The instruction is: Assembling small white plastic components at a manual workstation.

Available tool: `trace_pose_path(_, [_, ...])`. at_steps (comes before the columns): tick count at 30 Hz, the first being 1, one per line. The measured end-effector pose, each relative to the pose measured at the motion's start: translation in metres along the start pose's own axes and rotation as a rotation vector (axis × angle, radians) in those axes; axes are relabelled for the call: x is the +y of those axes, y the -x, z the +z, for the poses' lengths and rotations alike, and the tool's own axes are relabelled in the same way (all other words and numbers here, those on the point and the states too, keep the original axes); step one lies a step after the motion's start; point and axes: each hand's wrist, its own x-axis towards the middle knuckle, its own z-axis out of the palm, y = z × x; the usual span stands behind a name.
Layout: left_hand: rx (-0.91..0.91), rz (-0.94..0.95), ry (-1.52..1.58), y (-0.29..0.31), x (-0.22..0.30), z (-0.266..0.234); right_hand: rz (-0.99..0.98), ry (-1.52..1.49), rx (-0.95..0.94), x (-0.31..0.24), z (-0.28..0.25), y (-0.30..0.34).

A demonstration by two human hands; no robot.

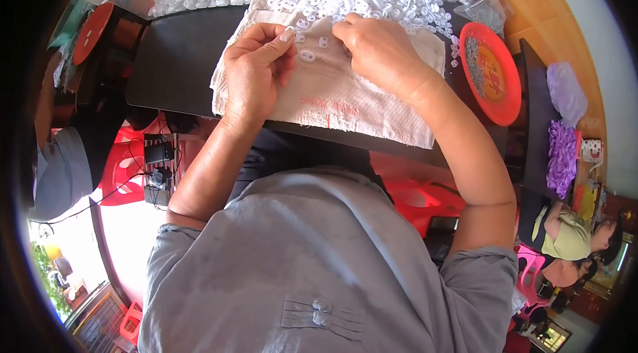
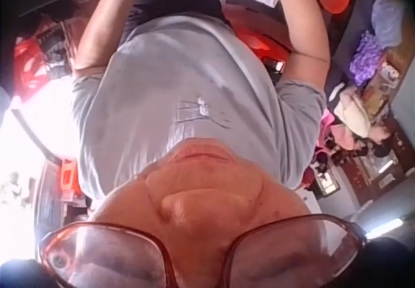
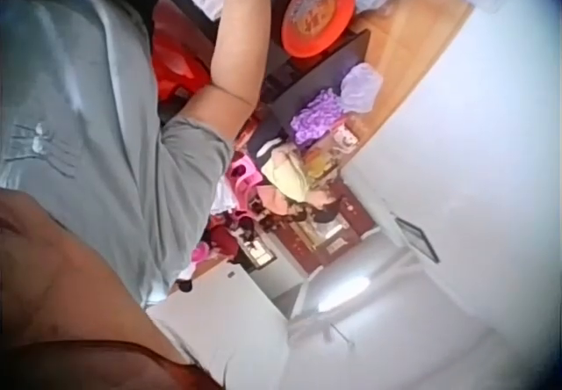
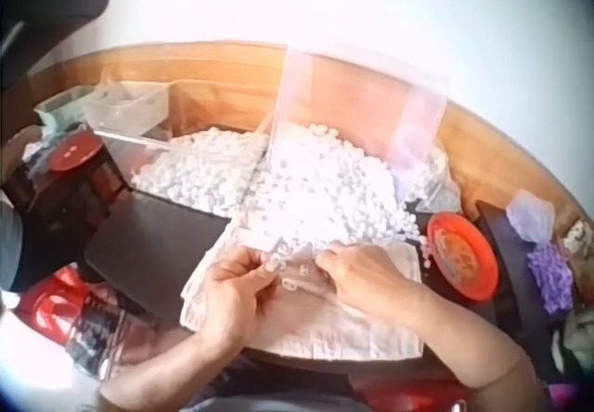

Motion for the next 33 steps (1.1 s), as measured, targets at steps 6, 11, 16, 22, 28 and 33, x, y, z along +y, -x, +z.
trace_pose_path(6, [0.009,0.030,0.008,0.002,-0.002,0.001,-0.056,0.105,-0.056,-0.002,-0.008,0.002])
trace_pose_path(11, [0.012,0.016,-0.072,0.004,0.002,0.004,-0.010,0.173,0.035,-0.009,-0.008,0.005])
trace_pose_path(16, [0.023,0.004,-0.048,0.003,0.000,0.007,0.037,0.142,0.120,-0.005,0.010,0.018])
trace_pose_path(22, [-0.061,0.041,-0.064,0.000,0.018,0.032,0.424,-0.939,0.281,-0.001,-0.012,0.025])
trace_pose_path(28, [-0.181,0.071,-0.213,-0.017,0.026,0.083,0.595,-1.474,0.436,0.017,-0.026,0.036])
trace_pose_path(33, [-0.211,0.064,-0.201,-0.026,0.011,0.096,0.590,-1.597,0.531,0.027,-0.026,0.041])
